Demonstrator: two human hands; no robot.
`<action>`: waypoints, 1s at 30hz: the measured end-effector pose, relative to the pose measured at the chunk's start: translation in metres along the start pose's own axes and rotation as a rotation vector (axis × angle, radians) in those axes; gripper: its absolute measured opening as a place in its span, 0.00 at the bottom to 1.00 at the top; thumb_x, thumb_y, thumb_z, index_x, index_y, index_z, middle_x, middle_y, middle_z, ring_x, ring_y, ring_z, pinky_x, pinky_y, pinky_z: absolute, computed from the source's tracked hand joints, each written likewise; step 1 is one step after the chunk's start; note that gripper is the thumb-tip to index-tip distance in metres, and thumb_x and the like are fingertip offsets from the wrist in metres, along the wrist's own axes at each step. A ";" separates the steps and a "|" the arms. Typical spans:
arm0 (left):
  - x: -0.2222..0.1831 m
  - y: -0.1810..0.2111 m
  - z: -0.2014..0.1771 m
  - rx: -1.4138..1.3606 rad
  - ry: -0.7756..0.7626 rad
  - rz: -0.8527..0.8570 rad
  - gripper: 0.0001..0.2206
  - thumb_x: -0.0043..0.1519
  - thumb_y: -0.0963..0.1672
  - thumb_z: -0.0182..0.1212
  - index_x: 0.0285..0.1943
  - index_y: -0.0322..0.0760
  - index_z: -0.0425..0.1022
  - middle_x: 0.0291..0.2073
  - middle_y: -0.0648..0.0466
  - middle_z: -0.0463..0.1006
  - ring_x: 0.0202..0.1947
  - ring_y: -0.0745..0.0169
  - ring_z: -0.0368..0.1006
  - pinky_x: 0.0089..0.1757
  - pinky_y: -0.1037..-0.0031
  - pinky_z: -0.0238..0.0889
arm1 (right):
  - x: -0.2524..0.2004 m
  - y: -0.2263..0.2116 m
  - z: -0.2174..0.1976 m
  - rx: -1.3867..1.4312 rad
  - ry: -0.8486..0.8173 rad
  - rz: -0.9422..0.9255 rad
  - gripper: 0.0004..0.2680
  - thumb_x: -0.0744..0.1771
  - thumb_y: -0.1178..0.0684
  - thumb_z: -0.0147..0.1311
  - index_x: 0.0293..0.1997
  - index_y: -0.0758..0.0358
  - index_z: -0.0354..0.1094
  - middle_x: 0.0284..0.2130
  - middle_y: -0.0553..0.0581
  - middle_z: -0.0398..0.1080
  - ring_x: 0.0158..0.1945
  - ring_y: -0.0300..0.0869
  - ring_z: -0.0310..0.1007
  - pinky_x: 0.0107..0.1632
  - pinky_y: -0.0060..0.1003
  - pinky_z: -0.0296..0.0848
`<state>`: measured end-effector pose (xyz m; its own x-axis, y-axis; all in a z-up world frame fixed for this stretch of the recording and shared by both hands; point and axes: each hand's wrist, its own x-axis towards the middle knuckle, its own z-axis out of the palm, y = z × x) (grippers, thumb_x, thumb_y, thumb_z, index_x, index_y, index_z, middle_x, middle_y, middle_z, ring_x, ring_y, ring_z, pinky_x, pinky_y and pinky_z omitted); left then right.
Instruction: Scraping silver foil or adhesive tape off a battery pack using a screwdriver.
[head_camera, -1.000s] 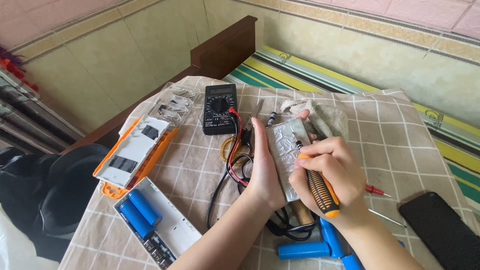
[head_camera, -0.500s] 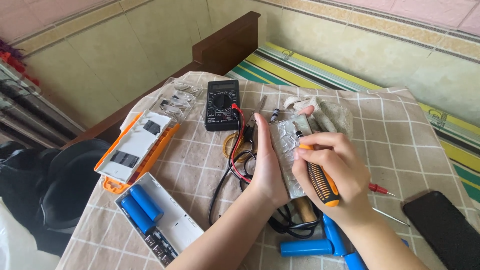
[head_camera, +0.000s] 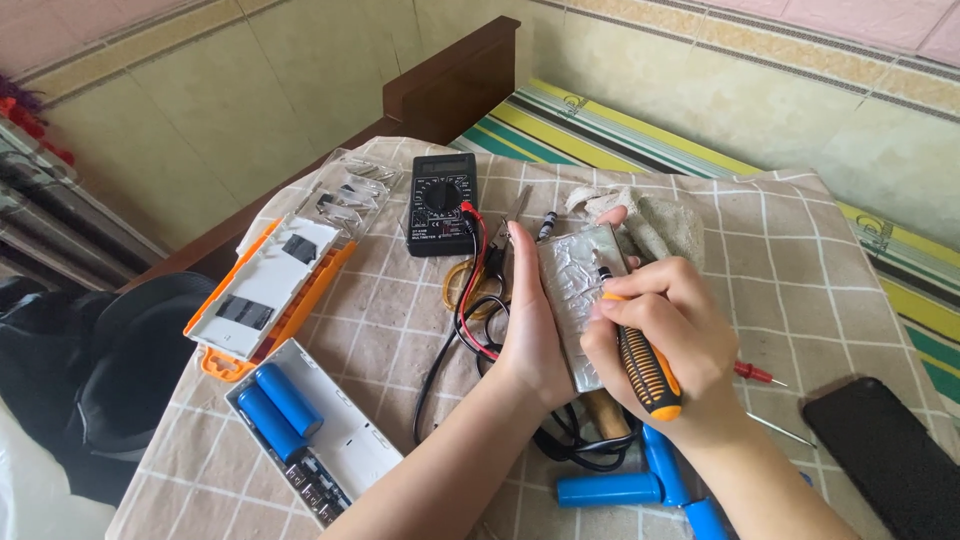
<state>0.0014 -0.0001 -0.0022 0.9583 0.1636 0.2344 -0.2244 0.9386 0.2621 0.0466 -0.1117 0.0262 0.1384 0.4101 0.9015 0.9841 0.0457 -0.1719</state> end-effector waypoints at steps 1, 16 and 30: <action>0.000 0.000 0.000 0.013 0.015 0.009 0.38 0.66 0.69 0.39 0.65 0.43 0.72 0.44 0.46 0.80 0.44 0.58 0.77 0.51 0.70 0.69 | 0.000 0.000 0.000 0.010 0.003 -0.007 0.04 0.64 0.67 0.57 0.31 0.68 0.67 0.35 0.66 0.69 0.36 0.47 0.73 0.43 0.37 0.74; 0.007 -0.008 -0.034 0.021 -0.250 0.137 0.36 0.80 0.65 0.36 0.70 0.35 0.73 0.62 0.39 0.76 0.64 0.47 0.71 0.66 0.60 0.59 | -0.009 0.004 -0.003 0.014 -0.073 -0.089 0.03 0.70 0.69 0.61 0.41 0.75 0.70 0.43 0.75 0.71 0.48 0.59 0.75 0.55 0.50 0.72; 0.008 -0.010 -0.037 0.039 -0.246 0.063 0.15 0.80 0.49 0.55 0.70 0.39 0.70 0.54 0.46 0.77 0.54 0.56 0.74 0.59 0.67 0.63 | -0.014 0.005 -0.001 0.077 -0.065 -0.072 0.03 0.74 0.69 0.55 0.47 0.78 0.64 0.45 0.75 0.70 0.51 0.62 0.72 0.58 0.53 0.71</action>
<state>0.0184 0.0030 -0.0376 0.8711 0.1383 0.4712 -0.2936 0.9158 0.2741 0.0500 -0.1181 0.0129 0.0574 0.4615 0.8853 0.9794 0.1457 -0.1395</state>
